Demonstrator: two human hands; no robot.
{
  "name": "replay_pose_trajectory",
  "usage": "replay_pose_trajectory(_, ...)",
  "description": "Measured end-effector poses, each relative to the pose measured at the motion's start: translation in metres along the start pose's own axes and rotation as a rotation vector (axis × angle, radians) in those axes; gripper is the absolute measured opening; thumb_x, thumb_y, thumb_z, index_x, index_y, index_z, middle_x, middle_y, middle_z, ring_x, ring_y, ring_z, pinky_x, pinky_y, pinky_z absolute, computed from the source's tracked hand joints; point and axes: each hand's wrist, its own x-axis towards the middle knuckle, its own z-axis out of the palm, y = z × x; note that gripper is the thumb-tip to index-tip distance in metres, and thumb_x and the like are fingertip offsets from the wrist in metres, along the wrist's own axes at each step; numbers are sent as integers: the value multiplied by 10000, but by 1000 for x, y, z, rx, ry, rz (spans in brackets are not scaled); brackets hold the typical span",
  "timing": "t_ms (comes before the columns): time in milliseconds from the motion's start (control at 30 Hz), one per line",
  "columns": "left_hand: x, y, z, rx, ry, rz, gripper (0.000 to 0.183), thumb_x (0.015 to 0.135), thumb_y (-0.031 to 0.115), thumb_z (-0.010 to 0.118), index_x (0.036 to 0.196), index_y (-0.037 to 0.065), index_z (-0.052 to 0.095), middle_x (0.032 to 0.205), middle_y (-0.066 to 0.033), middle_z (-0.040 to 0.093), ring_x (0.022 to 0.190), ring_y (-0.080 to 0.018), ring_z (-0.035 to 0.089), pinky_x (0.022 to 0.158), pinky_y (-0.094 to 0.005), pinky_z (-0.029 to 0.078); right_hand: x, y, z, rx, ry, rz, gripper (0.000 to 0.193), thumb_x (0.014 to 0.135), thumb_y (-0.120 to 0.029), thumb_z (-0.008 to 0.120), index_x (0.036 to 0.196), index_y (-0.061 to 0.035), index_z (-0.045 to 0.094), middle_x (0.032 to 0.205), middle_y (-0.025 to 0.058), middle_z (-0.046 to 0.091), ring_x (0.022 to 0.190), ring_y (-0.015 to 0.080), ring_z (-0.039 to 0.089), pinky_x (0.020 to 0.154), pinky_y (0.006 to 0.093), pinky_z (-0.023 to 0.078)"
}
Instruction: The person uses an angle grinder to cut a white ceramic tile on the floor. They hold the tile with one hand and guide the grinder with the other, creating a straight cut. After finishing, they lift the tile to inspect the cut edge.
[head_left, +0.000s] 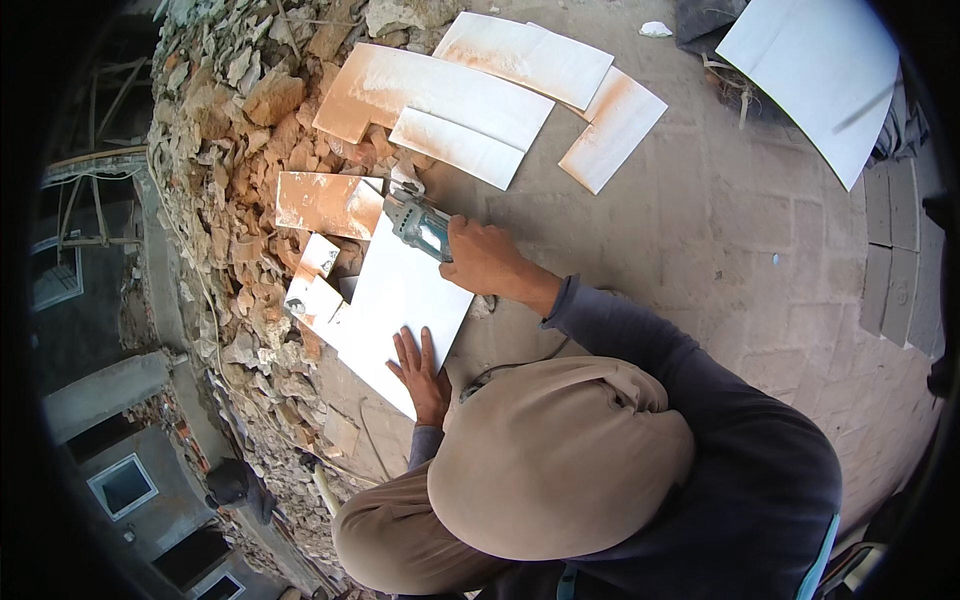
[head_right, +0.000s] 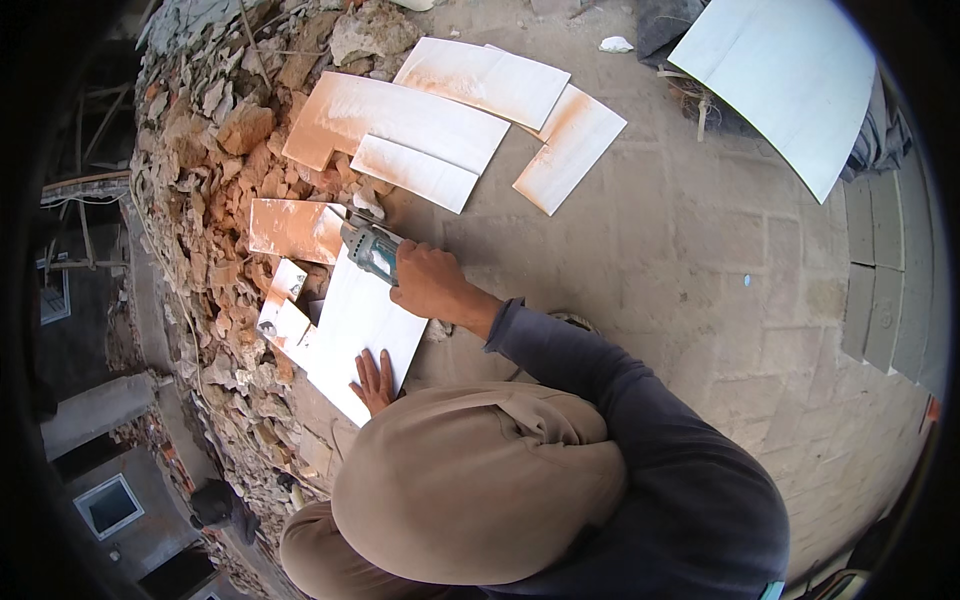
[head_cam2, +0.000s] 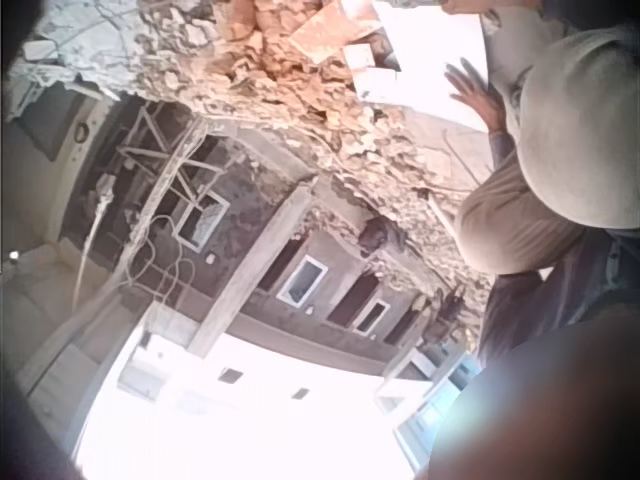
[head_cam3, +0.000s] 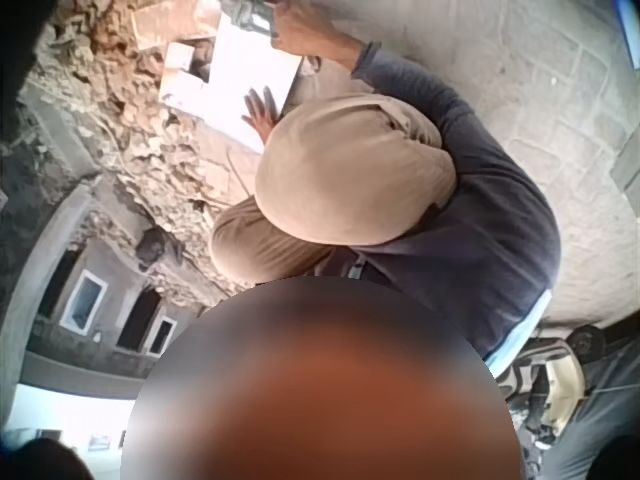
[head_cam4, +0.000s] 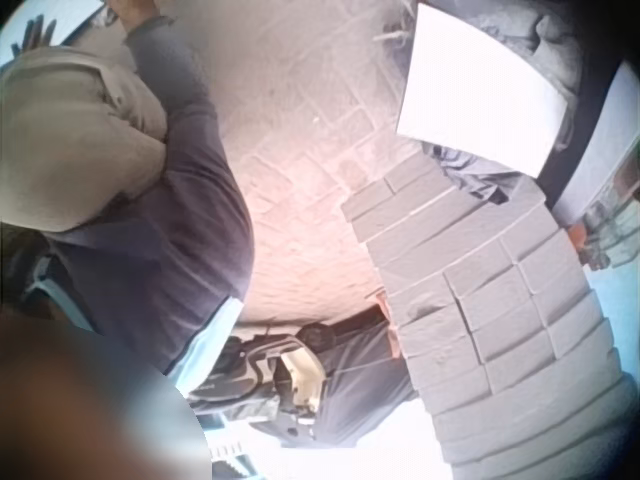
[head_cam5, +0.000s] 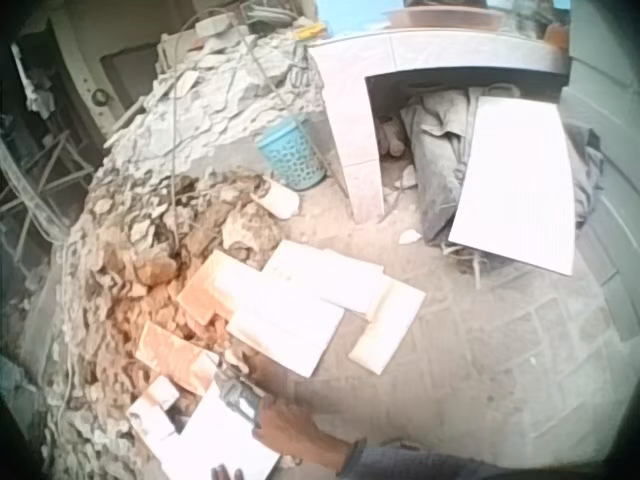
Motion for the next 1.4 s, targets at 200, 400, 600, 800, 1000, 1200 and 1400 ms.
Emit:
replay_pose_trajectory(200, 0, -2, 3, -31, 9, 1, 922, 800, -32, 656, 1655, 201, 402, 1772, -158, 193, 1646, -385, 111, 1241, -734, 12, 3, 3, 11, 10, 10, -12, 549, 809, -220, 786, 1137, 163, 571, 1037, 359, 699, 929, 470, 751, 834, 494, 628)
replay_pose_trajectory(400, 0, -1, 1, -30, -1, 1, 918, 787, -62, 614, 1648, 190, 418, 1773, -159, 191, 1647, -387, 107, 1240, -734, 5, 13, 6, 15, 25, -10, -31, 573, 795, -212, 793, 1136, 192, 573, 1015, 369, 702, 921, 476, 750, 829, 487, 627)
replay_pose_trajectory(600, 2, -2, 1, -24, -5, 5, 913, 789, -55, 616, 1648, 184, 418, 1774, -164, 184, 1647, -391, 101, 1241, -732, 4, 17, 8, 15, 14, -20, -16, 607, 783, -212, 797, 1162, 207, 574, 1023, 372, 703, 929, 472, 750, 836, 487, 625)
replay_pose_trajectory(800, 1, -3, 1, -21, -21, -1, 917, 794, -51, 624, 1654, 183, 405, 1777, -168, 169, 1647, -398, 90, 1243, -730, 2, 19, 9, 16, 14, -38, -12, 611, 784, -214, 796, 1165, 210, 576, 1030, 371, 706, 937, 466, 750, 847, 482, 624)
replay_pose_trajectory(1000, 1, -3, 1, -15, -10, 17, 932, 784, -57, 623, 1656, 184, 402, 1778, -162, 166, 1648, -395, 85, 1243, -729, -2, 22, 14, 22, 26, -3, -79, 568, 789, -226, 794, 1113, 182, 569, 960, 382, 703, 864, 512, 751, 768, 519, 636)
replay_pose_trajectory(1200, 1, -4, -1, -53, -8, 23, 933, 778, -57, 616, 1654, 187, 407, 1780, -156, 167, 1649, -389, 83, 1244, -729, -6, 26, 15, 25, 1, 4, -84, 569, 790, -233, 793, 1113, 178, 569, 954, 378, 706, 863, 508, 752, 768, 517, 636)
replay_pose_trajectory(1400, 1, -5, 1, -30, -2, 21, 910, 797, -29, 617, 1654, 196, 410, 1781, -153, 166, 1650, -386, 87, 1241, -733, -7, 24, 15, 23, -7, -24, -80, 560, 800, -228, 780, 1119, 180, 569, 944, 369, 710, 856, 504, 755, 769, 519, 636)
